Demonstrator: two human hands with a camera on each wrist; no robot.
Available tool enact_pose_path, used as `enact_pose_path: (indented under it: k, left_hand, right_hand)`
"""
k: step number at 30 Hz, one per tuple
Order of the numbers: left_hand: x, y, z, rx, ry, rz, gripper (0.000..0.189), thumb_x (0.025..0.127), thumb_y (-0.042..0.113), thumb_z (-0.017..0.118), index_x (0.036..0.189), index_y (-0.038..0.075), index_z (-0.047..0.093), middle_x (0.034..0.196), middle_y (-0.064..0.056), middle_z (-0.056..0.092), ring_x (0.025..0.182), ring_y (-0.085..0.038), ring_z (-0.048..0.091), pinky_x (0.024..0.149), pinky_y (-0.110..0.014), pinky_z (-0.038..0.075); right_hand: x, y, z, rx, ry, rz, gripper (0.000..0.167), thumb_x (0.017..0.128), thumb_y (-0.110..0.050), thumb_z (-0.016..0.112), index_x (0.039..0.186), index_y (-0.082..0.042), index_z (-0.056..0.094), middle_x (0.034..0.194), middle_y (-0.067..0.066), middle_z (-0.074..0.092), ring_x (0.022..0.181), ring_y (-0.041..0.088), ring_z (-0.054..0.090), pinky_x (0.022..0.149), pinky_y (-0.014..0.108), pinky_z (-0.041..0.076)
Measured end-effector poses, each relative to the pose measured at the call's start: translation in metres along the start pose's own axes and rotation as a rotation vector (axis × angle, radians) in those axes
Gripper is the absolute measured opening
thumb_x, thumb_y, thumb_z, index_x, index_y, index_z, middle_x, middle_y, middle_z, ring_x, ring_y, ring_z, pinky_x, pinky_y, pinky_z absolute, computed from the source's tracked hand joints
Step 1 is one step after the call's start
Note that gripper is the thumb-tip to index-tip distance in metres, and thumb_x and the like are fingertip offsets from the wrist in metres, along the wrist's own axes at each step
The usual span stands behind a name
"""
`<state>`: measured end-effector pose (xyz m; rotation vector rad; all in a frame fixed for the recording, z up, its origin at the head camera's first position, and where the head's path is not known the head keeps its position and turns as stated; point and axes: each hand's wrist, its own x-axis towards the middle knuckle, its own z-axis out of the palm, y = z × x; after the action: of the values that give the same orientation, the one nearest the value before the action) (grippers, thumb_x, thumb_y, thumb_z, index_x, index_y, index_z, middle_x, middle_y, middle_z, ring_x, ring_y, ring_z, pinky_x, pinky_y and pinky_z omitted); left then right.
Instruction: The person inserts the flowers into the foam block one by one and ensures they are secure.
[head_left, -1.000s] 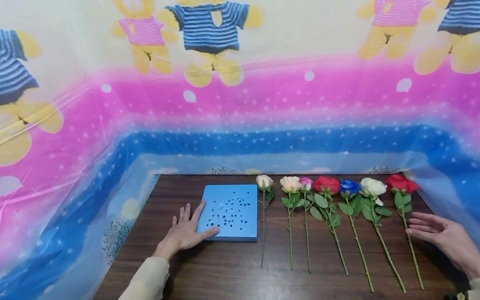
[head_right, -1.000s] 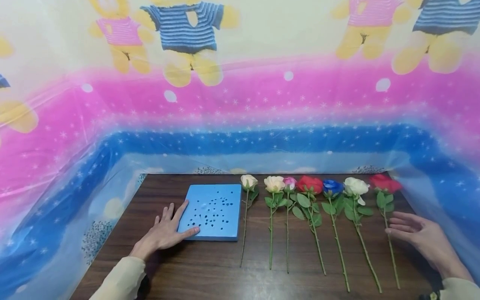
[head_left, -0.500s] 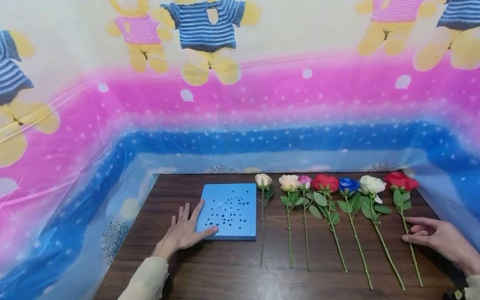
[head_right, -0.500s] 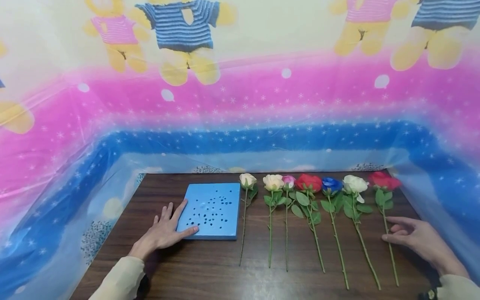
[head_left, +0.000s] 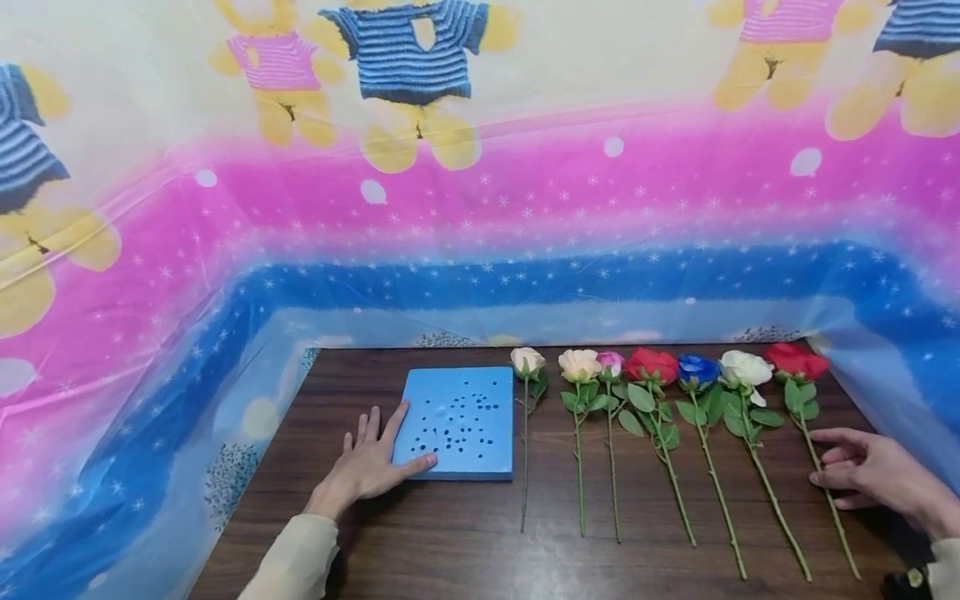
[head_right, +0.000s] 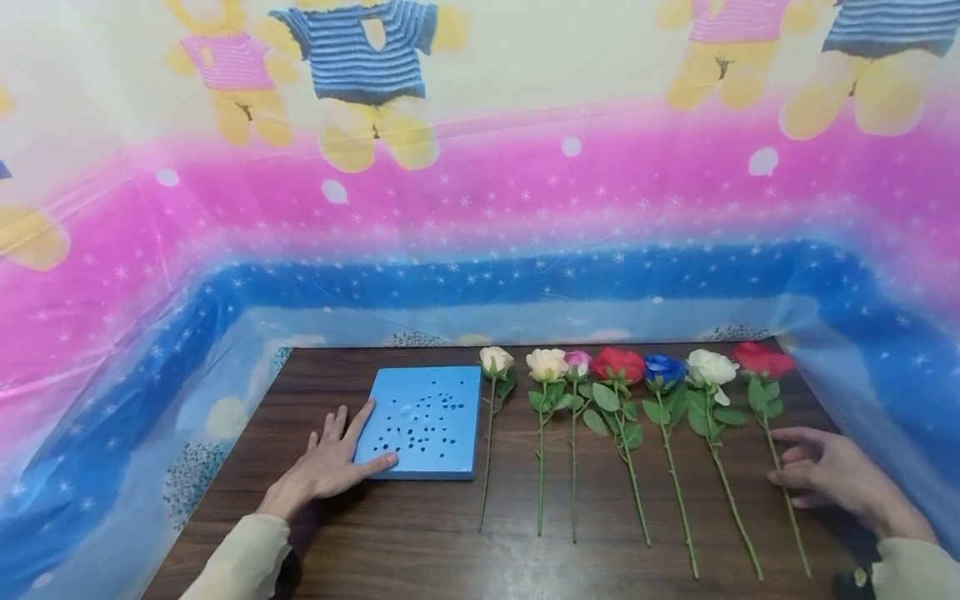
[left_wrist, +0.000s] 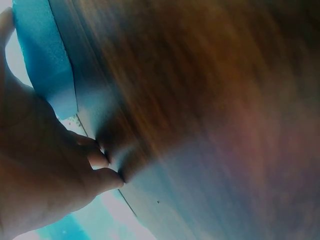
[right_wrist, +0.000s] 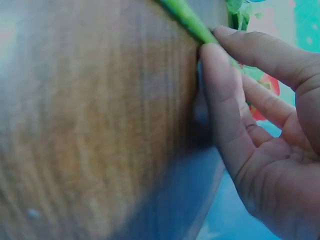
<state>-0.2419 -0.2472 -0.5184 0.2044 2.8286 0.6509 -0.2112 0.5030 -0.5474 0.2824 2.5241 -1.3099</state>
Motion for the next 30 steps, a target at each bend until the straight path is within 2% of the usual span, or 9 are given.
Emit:
enact_pose_path:
  k: [10,15,22,27,30]
  left_hand:
    - [0.001,0.0,0.003,-0.01,-0.012,-0.016,0.119,0.095,0.084,0.066,0.182,0.027,0.007,0.181,-0.036,-0.002,0.168,-0.056,-0.006,0.128,-0.082,0.001]
    - [0.003,0.0,0.001,-0.022,-0.008,-0.013,0.119,0.095,0.083,0.067,0.182,0.026,0.009,0.181,-0.036,-0.001,0.167,-0.057,-0.006,0.128,-0.082,0.001]
    - [0.003,0.001,0.002,-0.019,-0.005,-0.008,0.119,0.095,0.082,0.068,0.182,0.025,0.01,0.181,-0.037,0.0,0.167,-0.058,-0.004,0.127,-0.083,0.002]
    - [0.004,0.0,0.003,-0.021,-0.001,-0.01,0.12,0.094,0.082,0.068,0.182,0.025,0.011,0.181,-0.037,0.0,0.167,-0.058,-0.005,0.126,-0.084,0.002]
    - [0.004,0.0,0.002,-0.019,0.003,-0.011,0.12,0.094,0.083,0.068,0.182,0.024,0.011,0.18,-0.037,0.0,0.167,-0.059,-0.005,0.126,-0.084,0.002]
  right_hand:
    - [0.01,-0.005,-0.004,0.005,-0.08,0.087,0.089,0.098,-0.002,0.081,0.161,0.02,0.024,0.112,0.018,0.063,0.093,0.029,0.075,0.079,0.051,0.067]
    - [0.011,-0.005,-0.005,0.024,-0.089,0.088,0.088,0.1,-0.005,0.08,0.162,0.018,0.022,0.115,0.017,0.062,0.096,0.029,0.073,0.08,0.052,0.066]
    - [0.007,0.003,-0.006,0.025,-0.107,0.104,0.098,0.103,-0.013,0.08,0.169,0.015,0.013,0.126,0.024,0.06,0.101,0.028,0.071,0.084,0.051,0.066]
    - [0.003,0.003,-0.009,0.07,-0.102,0.095,0.095,0.104,-0.018,0.081,0.171,0.009,0.021,0.127,0.021,0.056,0.104,0.029,0.067,0.085,0.052,0.065]
    - [0.001,0.002,-0.01,0.084,-0.09,0.072,0.095,0.104,-0.02,0.081,0.172,0.007,0.02,0.128,0.021,0.055,0.105,0.029,0.067,0.085,0.052,0.066]
